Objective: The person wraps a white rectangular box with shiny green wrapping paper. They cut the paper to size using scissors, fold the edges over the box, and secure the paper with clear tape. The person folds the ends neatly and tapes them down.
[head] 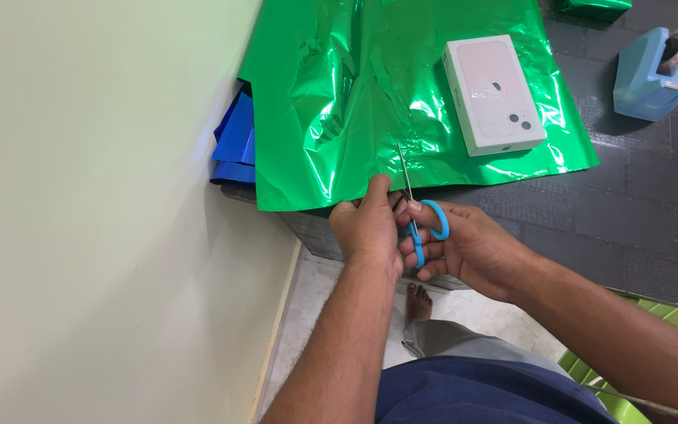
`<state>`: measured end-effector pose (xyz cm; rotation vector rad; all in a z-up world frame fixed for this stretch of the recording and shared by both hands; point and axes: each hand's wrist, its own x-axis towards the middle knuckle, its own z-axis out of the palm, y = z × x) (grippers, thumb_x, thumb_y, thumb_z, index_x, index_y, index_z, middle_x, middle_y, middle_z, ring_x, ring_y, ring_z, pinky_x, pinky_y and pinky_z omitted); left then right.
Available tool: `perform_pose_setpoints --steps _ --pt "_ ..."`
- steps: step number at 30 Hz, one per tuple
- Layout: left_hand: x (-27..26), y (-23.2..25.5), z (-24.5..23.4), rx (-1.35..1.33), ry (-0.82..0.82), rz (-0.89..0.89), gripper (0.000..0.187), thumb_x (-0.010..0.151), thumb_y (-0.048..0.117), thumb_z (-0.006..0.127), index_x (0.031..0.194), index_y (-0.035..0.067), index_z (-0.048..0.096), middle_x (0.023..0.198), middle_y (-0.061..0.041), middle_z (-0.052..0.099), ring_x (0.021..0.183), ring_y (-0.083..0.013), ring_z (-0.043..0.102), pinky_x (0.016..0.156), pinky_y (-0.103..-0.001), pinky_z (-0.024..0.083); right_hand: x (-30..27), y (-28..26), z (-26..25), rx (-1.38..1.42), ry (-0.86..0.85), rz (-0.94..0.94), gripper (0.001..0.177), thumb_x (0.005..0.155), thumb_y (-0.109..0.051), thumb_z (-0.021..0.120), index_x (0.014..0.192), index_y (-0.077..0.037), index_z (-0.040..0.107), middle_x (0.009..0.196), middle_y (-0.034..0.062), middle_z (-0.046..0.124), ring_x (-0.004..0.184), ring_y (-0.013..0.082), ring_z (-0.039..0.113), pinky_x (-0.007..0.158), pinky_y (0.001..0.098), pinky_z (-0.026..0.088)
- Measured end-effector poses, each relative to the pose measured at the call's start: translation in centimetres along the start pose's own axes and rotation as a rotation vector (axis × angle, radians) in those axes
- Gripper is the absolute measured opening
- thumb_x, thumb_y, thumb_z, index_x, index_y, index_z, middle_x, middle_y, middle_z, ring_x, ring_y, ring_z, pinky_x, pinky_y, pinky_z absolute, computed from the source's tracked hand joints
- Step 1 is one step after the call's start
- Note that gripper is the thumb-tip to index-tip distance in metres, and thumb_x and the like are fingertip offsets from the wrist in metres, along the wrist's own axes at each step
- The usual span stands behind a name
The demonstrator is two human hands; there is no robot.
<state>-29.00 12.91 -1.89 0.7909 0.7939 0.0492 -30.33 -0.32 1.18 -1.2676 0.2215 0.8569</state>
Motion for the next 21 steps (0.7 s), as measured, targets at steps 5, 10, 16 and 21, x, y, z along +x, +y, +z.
perform_pose_setpoints --steps 5,10,16,21 --pt "-0.65 0.45 -0.04 0.002 -0.003 -0.015 0.02 0.085 0.014 0.071 0.093 -0.002 0.064 0.078 -0.011 0.07 0.056 -0.012 0.059 0.049 -0.027 0.049 0.19 -0.02 0.23 0.008 0.004 -0.009 0.04 0.095 -0.046 0.061 0.107 -0.009 0.067 0.081 0.0037 0.068 0.072 0.0145 0.067 0.064 0.0319 0.055" --pt "-0.58 0.52 0.07 -0.017 -0.005 -0.007 0.02 0.086 0.014 0.071 0.095 -0.003 0.065 0.084 -0.012 0.071 0.061 -0.013 0.065 0.054 -0.027 0.056 0.32 0.03 0.35 0.003 0.046 -0.017 0.041 0.095 -0.048 0.059 0.106 -0.009 0.067 0.081 0.0035 0.067 0.071 0.0139 0.065 0.064 0.0313 0.054" --pt "-0.39 0.47 -0.08 -0.028 -0.032 0.007 0.019 0.087 0.012 0.072 0.097 -0.003 0.064 0.085 -0.013 0.07 0.062 -0.0147 0.064 0.054 -0.027 0.054 0.49 -0.01 0.28 0.022 0.049 -0.014 0.04 0.096 -0.048 0.059 0.106 -0.01 0.067 0.081 0.003 0.067 0.072 0.0135 0.065 0.064 0.0309 0.053" --pt "-0.42 0.42 0.01 -0.009 -0.069 -0.011 0.018 0.086 0.012 0.075 0.096 -0.001 0.066 0.082 -0.009 0.069 0.061 -0.0114 0.061 0.052 -0.026 0.05 0.45 0.11 0.27 0.022 0.038 -0.019 0.038 0.096 -0.047 0.059 0.105 -0.01 0.066 0.081 0.0023 0.067 0.071 0.013 0.064 0.064 0.0304 0.052"
